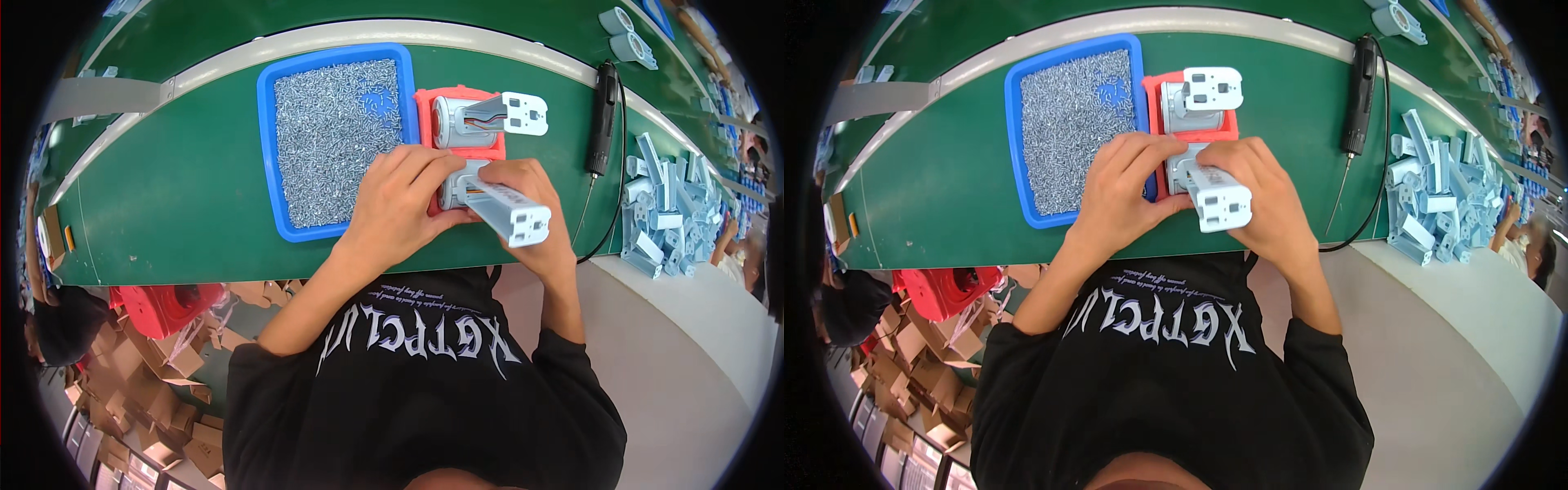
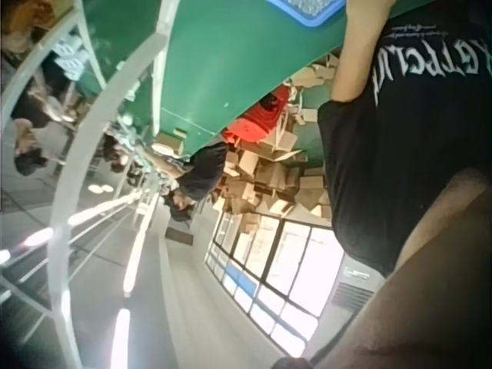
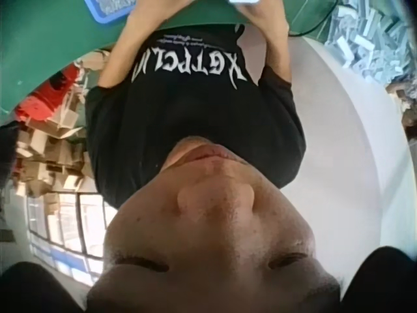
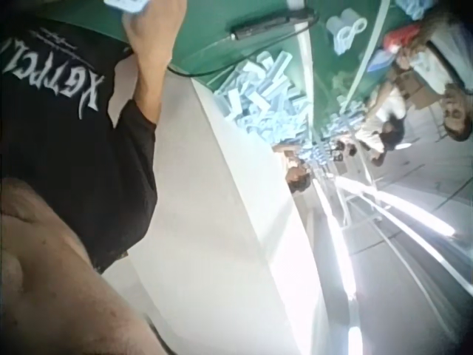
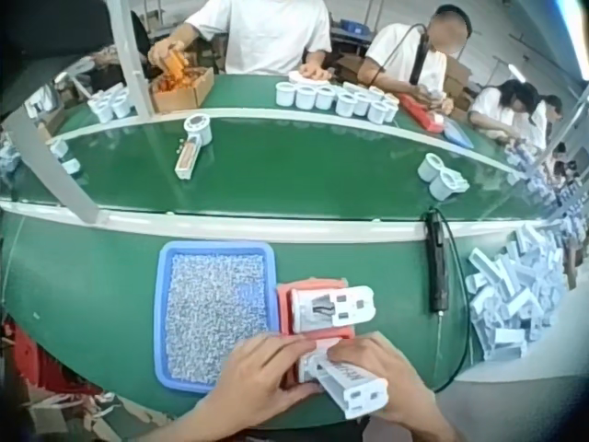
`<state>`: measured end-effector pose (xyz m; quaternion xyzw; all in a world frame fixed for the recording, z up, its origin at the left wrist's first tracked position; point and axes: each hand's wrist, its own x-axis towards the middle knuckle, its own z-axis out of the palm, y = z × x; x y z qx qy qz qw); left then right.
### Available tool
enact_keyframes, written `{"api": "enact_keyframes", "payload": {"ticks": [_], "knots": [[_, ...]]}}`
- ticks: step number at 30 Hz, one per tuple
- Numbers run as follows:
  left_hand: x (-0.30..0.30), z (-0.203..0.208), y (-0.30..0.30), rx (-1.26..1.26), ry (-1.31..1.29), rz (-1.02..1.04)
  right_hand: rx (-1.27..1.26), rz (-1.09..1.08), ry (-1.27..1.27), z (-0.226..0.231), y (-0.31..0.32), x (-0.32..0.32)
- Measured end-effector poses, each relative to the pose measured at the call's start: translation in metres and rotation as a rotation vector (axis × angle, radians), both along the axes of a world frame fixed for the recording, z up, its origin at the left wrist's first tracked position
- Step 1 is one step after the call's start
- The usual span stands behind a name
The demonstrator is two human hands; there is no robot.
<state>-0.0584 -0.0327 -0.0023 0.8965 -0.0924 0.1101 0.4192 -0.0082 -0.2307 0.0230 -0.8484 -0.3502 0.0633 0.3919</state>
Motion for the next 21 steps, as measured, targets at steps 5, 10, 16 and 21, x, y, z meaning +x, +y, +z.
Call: {"api": "enact_keyframes", "payload": {"ticks": [5,10,16,21], "knots": [[0.01,0.007,0.005,-0.021,0.108,-0.064,-0.097,0.045,-0.013,0.013,0.002,0.008],[0.01,0.005,0.003,-0.03,0.132,-0.053,-0.162,0.108,-0.026,0.02,0.009,0.015],[0.008,0.001,0.006,-0.074,0.146,-0.054,-0.204,0.109,-0.065,0.022,0.014,0.009],[0.008,-0.004,0.004,-0.122,0.105,-0.046,-0.132,0.092,-0.019,0.015,0.016,0.011]]}}
